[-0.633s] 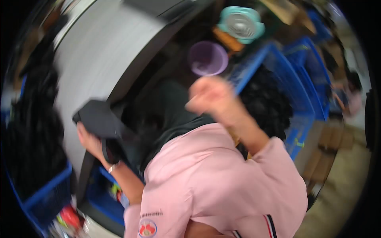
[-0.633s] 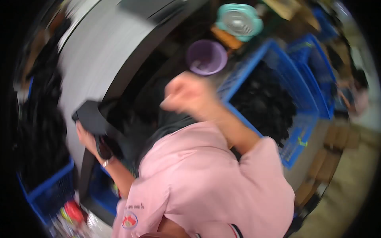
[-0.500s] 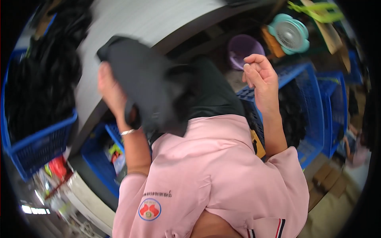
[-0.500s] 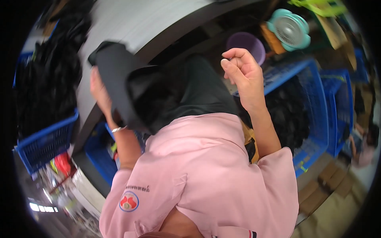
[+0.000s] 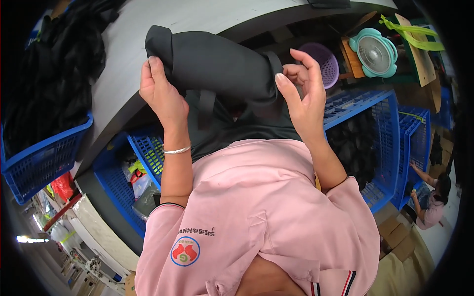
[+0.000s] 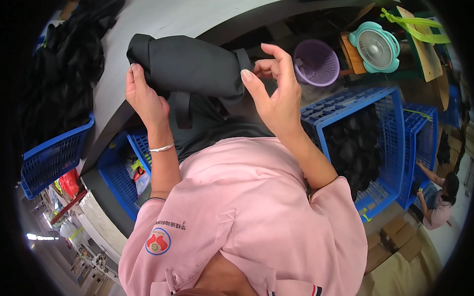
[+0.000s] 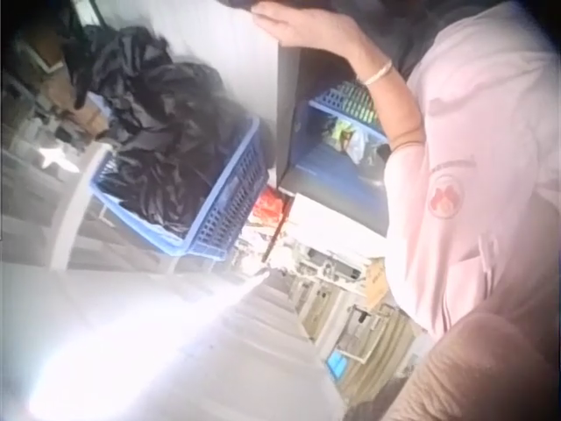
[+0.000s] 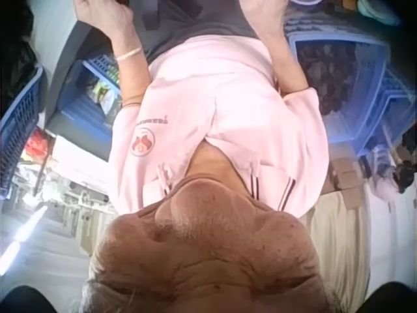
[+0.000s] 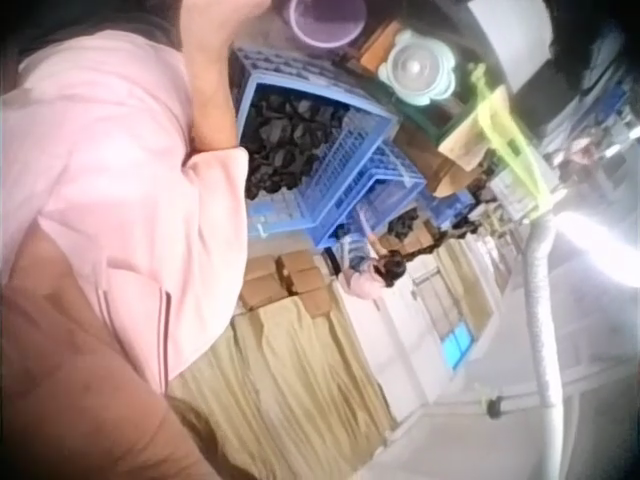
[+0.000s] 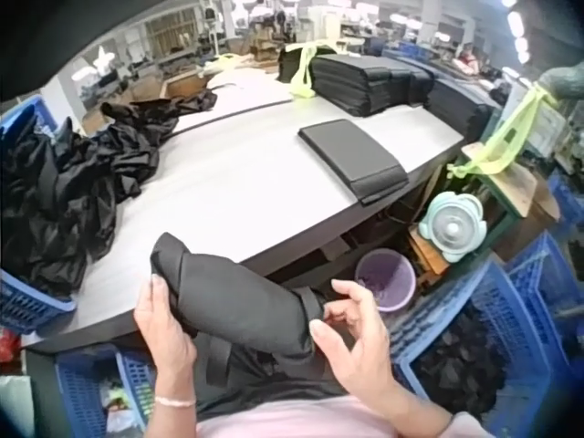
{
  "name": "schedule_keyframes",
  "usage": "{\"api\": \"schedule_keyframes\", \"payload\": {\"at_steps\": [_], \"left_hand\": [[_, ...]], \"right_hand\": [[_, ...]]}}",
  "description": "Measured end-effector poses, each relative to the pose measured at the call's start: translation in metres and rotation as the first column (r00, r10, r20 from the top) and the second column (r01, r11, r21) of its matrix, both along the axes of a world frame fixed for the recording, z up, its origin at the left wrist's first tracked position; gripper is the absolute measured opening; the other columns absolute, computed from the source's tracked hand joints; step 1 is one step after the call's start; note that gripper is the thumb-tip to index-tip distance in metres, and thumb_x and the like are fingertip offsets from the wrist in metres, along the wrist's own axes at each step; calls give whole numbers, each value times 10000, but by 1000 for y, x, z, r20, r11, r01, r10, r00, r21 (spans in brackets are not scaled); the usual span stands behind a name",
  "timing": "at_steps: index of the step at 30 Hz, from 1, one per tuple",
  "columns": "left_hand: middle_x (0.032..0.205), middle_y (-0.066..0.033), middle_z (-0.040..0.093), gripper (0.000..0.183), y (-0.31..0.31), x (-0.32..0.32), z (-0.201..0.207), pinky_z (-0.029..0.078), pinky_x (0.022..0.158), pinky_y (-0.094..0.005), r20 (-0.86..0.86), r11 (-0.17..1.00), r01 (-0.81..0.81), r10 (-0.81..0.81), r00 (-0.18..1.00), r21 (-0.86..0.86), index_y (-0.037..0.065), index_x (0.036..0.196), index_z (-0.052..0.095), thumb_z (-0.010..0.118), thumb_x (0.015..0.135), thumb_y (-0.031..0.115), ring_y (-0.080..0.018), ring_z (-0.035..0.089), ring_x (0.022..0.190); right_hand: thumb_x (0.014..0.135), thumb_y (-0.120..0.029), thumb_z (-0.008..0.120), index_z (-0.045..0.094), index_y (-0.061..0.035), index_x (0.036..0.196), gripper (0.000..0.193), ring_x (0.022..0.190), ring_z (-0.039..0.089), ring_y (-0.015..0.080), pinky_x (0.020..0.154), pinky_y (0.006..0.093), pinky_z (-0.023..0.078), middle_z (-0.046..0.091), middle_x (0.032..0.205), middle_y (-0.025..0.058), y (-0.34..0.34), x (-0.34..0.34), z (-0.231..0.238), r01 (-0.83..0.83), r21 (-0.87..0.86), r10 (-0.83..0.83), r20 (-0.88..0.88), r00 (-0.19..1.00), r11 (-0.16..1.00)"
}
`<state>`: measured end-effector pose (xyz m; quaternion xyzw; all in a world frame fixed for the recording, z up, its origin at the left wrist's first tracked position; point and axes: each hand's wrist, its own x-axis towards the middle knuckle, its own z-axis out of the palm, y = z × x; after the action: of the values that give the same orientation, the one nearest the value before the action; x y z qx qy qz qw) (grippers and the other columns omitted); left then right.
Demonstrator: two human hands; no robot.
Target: Inspecting and sorting black garment pieces at a workstation.
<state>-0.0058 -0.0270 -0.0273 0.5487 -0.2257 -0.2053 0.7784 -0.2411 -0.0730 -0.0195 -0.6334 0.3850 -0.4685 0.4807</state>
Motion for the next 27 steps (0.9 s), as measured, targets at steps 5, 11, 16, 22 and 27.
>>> {"api": "schedule_keyframes", "payload": {"at_steps": [5,11,16,22,27], "left_hand": [[841,53,559,217,-4,0,3,415,712,-197,7,997,58,-58,998,-44,5,939,625,559,1030,190,-28,459,779],[955,-16,657,224,-3,17,4,485,792,-232,-153,987,163,-161,975,-3,-15,1011,640,558,1026,192,-81,587,860],[1088,-121,689,285,5,71,8,541,903,-354,-348,989,146,-140,927,-9,-32,1114,625,518,1039,221,-220,670,987],[1230,-120,648,439,9,28,27,527,946,-368,-585,929,225,-361,726,-294,-1,1283,559,540,1025,354,-215,656,1044],[1216,-98,618,633,8,23,18,506,959,-318,-70,976,216,-214,974,10,-8,1439,405,673,865,-31,-174,609,1090]], "right_hand": [[908,-22,548,637,-25,1243,347,819,582,65,757,239,484,655,952,42,-17,-3,15,-294,366,301,38,953,883],[757,106,544,713,-92,1076,412,816,615,166,742,260,480,637,944,55,-21,-2,9,-515,-34,453,-427,782,856],[865,55,627,668,-1,940,102,738,559,110,633,216,431,625,878,40,-40,-3,24,-281,-288,277,-57,959,915],[1009,-58,509,597,31,1198,227,934,583,92,816,233,464,649,1055,49,-91,37,37,-113,61,101,172,980,992],[1012,-142,552,619,1,1207,251,966,655,132,850,257,542,683,1109,65,-170,54,13,-209,321,92,345,934,924]]}}
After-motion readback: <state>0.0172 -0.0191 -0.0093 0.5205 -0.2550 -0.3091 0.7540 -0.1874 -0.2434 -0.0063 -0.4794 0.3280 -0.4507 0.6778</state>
